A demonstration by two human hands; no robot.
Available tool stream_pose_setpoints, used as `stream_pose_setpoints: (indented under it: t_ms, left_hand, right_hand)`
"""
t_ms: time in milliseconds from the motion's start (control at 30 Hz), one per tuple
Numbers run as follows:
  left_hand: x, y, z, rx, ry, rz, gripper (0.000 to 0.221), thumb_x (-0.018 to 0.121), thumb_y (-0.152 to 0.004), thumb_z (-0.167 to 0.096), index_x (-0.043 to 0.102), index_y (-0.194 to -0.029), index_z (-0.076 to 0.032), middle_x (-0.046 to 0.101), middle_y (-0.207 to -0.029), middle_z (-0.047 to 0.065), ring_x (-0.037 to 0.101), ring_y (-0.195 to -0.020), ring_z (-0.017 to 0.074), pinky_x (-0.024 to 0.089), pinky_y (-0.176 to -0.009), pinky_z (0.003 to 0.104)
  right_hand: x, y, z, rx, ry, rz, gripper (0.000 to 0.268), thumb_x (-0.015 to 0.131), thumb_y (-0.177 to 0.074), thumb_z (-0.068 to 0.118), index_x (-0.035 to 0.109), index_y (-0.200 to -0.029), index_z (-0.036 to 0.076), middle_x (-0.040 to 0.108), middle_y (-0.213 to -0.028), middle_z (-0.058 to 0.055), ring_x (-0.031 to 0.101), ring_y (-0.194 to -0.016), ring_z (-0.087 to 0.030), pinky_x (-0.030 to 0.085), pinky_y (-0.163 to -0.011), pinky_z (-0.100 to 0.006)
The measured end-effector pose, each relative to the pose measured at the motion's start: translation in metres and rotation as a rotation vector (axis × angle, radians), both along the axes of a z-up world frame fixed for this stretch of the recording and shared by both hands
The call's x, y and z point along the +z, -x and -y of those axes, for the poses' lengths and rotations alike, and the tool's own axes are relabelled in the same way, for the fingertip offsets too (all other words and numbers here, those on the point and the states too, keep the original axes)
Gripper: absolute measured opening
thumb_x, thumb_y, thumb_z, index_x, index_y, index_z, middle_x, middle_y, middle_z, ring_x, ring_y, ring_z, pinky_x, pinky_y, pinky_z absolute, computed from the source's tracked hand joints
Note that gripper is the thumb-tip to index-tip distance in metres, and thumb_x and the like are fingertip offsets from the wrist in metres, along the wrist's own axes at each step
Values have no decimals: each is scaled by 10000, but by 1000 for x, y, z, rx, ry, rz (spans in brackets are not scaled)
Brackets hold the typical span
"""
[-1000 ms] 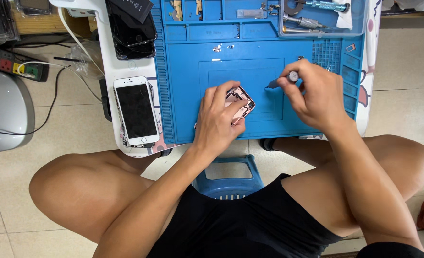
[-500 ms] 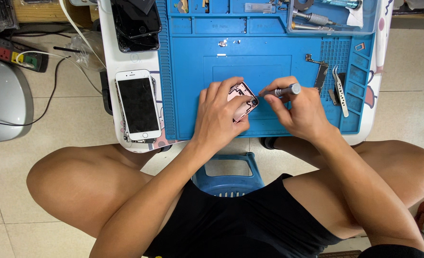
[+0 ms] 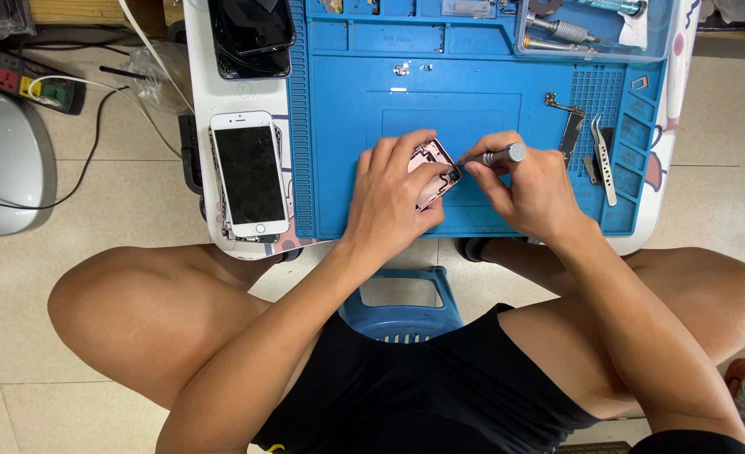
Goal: The person disassembles a pink smartphone on a blue work mat, using tweezers to remove internal components and a screwdriver to unscrew parts. They place removed pieces on the mat and continue manipulating the phone's internal frame.
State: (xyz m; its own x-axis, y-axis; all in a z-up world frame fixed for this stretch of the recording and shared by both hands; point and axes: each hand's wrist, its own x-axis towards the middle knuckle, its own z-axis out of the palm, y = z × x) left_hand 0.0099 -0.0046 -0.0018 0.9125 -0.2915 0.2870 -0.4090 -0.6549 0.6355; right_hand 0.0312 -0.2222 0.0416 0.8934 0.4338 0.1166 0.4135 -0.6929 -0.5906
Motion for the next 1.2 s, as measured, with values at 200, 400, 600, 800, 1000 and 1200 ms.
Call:
stream_pose_setpoints:
  t_ms: [200,400,600,800,1000,1200]
  left_hand:
    - [6,1,-1,-2,-9,2,370,776,-668,-208,789,-1032,-145,596,-1353,44,565,-1177,279,444,-937,436]
    - [4,1,-1,-4,-1,-7,366,772,-674,-209,794,-1033,-143,595,-1361,43,562,-1181,275,443,-941,438]
    - [6,1,-1,-1,-1,-8,362,774,-674,-200,793,-1031,-146,592,-1359,35,562,-1182,272,445,-947,439]
    - [4,2,-2,2,11,-18,367,784,-675,-189,792,-1040,-151,592,-1367,31,562,-1199,269,444,-966,444]
    - [0,3,-2,2,21,-15,379,792,-665,-174,790,-1043,-150,591,-1364,44,563,-1202,285,445,-969,453]
    - [0,3,-2,-3,30,-24,391,808,-654,-153,789,-1044,-136,587,-1376,52,563,-1209,298,450,-970,467]
  right_hand:
    - [5,0,-2,1,-20,-30,149,684,-1080,126,628,-1194,46,763,-828,-165,773,-761,-360,617,-675,-438]
    - [4,0,-3,5,-3,-24,156,696,-1075,125,628,-1197,57,761,-822,-153,775,-776,-356,616,-684,-437]
    - [19,-2,-16,35,-70,69,110,767,-1024,89,684,-1096,82,777,-938,-89,750,-725,-285,589,-598,-361]
    - [29,-2,-16,-3,-69,99,374,918,-915,31,649,-1174,51,768,-948,-123,703,-657,-283,547,-512,-347]
    - [54,-5,-21,126,398,308,297,879,-982,179,665,-1163,81,765,-877,-78,735,-661,-239,565,-529,-315]
    - [51,-2,-25,121,470,346,151,798,-1064,212,678,-1105,132,671,-778,0,698,-649,-201,550,-531,-297]
